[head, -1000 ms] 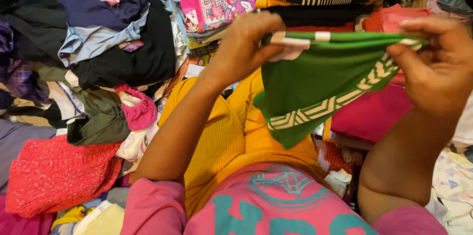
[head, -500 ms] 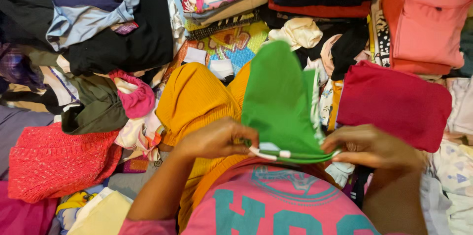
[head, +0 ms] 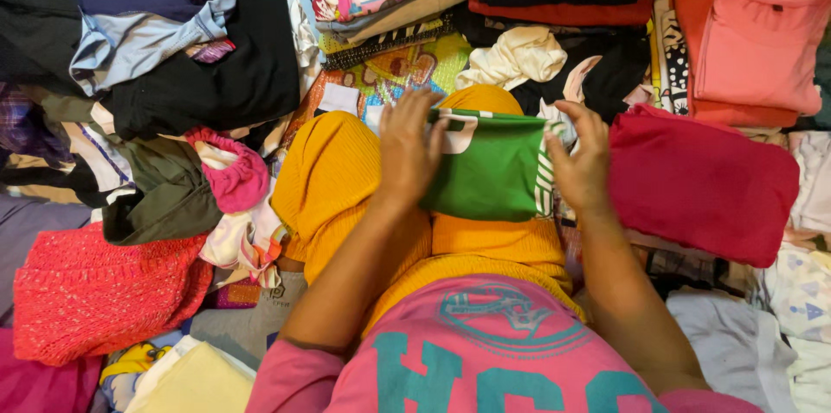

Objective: The person folds several items of clothing including a beige top, a pink shirt, a red garment, a dark blue item, and a green jersey by hand while sitting on the floor, placing each folded item onto separate stacks.

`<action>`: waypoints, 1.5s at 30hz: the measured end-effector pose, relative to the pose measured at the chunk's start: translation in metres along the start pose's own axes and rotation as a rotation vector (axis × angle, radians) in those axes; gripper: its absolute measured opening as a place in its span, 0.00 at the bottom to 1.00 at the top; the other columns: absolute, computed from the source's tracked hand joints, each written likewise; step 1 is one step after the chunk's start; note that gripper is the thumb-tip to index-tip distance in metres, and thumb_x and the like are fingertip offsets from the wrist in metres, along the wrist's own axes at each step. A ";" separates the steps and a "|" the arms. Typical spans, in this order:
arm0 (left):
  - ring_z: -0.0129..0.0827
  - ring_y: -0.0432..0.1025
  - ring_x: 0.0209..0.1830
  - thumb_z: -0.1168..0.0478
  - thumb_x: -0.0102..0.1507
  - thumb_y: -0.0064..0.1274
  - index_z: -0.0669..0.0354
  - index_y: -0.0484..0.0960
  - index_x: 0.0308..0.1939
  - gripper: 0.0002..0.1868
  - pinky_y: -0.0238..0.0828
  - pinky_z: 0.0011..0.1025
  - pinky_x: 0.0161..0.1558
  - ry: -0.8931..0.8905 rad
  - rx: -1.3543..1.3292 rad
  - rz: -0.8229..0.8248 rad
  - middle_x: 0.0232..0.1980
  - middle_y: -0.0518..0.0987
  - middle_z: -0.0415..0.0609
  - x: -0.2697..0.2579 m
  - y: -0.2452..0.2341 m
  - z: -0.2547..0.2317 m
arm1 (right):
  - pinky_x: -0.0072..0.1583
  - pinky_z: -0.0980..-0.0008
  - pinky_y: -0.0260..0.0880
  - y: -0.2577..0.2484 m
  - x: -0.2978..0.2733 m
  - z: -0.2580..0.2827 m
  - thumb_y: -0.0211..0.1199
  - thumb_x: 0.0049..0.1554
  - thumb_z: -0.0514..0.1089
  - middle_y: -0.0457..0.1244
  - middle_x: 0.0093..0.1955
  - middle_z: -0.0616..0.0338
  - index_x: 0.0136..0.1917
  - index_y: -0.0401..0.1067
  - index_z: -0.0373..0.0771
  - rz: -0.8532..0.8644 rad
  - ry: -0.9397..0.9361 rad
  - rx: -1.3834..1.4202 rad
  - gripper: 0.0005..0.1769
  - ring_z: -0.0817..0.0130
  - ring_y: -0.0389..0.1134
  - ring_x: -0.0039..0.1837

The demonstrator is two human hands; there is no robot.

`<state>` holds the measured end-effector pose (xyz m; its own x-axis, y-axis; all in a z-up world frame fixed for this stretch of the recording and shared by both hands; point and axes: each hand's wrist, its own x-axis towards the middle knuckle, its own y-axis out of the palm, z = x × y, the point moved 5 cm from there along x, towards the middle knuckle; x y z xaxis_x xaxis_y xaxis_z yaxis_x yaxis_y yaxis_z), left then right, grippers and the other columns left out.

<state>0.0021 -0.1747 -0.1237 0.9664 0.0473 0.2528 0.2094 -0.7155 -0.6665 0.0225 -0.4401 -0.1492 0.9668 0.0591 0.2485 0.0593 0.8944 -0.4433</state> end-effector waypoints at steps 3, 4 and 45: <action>0.54 0.49 0.82 0.56 0.69 0.50 0.56 0.60 0.76 0.32 0.43 0.61 0.75 0.130 0.067 0.057 0.81 0.55 0.58 -0.018 0.052 -0.012 | 0.75 0.53 0.55 0.027 -0.021 0.005 0.59 0.64 0.40 0.59 0.74 0.43 0.73 0.65 0.33 0.036 -0.183 -0.360 0.25 0.47 0.57 0.76; 0.53 0.43 0.84 0.53 0.70 0.48 0.56 0.54 0.80 0.36 0.38 0.62 0.77 0.142 0.056 0.145 0.84 0.49 0.58 -0.026 0.068 -0.009 | 0.77 0.53 0.52 0.044 -0.028 -0.001 0.56 0.67 0.42 0.57 0.77 0.44 0.75 0.63 0.34 0.088 -0.146 -0.327 0.25 0.47 0.55 0.79; 0.41 0.79 0.48 0.69 0.62 0.57 0.61 0.73 0.61 0.23 0.79 0.36 0.47 -0.567 -1.537 0.941 0.52 0.81 0.54 0.125 0.260 -0.173 | 0.63 0.58 0.74 -0.227 -0.008 -0.059 0.59 0.62 0.36 0.69 0.61 0.51 0.65 0.71 0.33 -0.614 0.494 1.171 0.17 0.58 0.72 0.60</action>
<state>0.1514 -0.4754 -0.1442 0.6663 -0.7141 -0.2148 -0.3329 -0.5426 0.7712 0.0165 -0.6695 -0.1017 0.8636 -0.4098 -0.2937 0.4951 0.5800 0.6469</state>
